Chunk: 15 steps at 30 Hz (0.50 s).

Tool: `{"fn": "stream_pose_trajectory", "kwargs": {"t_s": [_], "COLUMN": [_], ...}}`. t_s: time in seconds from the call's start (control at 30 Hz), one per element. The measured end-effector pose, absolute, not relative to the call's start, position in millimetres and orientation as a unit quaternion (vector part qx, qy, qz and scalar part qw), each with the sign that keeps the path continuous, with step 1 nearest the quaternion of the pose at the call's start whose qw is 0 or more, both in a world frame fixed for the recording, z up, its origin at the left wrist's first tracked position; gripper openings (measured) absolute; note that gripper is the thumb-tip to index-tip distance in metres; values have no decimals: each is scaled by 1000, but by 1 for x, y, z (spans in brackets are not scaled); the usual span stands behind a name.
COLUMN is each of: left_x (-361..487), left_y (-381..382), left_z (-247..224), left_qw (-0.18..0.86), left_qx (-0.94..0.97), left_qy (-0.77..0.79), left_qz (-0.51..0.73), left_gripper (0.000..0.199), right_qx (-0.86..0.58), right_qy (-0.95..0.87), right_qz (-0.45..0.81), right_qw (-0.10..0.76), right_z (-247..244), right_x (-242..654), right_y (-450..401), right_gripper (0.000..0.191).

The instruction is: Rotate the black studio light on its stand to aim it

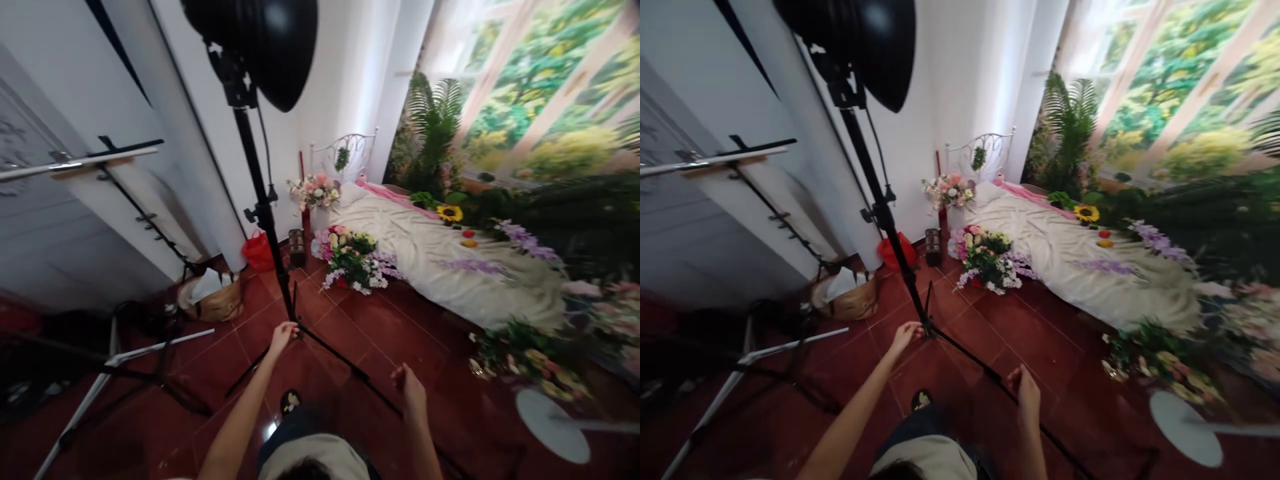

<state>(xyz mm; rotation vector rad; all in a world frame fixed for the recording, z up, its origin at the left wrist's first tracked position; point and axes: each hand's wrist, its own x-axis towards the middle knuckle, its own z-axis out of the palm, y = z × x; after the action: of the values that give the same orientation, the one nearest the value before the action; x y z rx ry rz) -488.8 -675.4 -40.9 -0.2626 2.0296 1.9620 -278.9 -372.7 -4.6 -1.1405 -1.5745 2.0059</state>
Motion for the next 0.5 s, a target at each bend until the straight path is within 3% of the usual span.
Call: {"fn": "stream_pose_trajectory", "kwargs": {"t_s": [0.13,0.27,0.37,0.5], "left_x": [-574,-635,-659,-674], "left_y": [-724,-735,-723,-698], "left_z": [-11,27,51,62], "left_qw": [13,-108,-127,-63], "left_qx": [-63,8,69,99], "left_qy": [741,765,748,695], "left_qz": [668,635,648,709], "left_gripper": [19,33,41,38], "right_qx": [-337,-310,-292,-257], "right_qy": [-610,-611,-617,-632], "right_qz": [714,727,731,731], "right_qw": [72,40,24,-14], "right_z": [-7,-6,-3,1], "right_x": [-346,-393,-417,-437], "right_y": [-435,-488,-527,-568], "right_gripper": [45,47,48,48]}}
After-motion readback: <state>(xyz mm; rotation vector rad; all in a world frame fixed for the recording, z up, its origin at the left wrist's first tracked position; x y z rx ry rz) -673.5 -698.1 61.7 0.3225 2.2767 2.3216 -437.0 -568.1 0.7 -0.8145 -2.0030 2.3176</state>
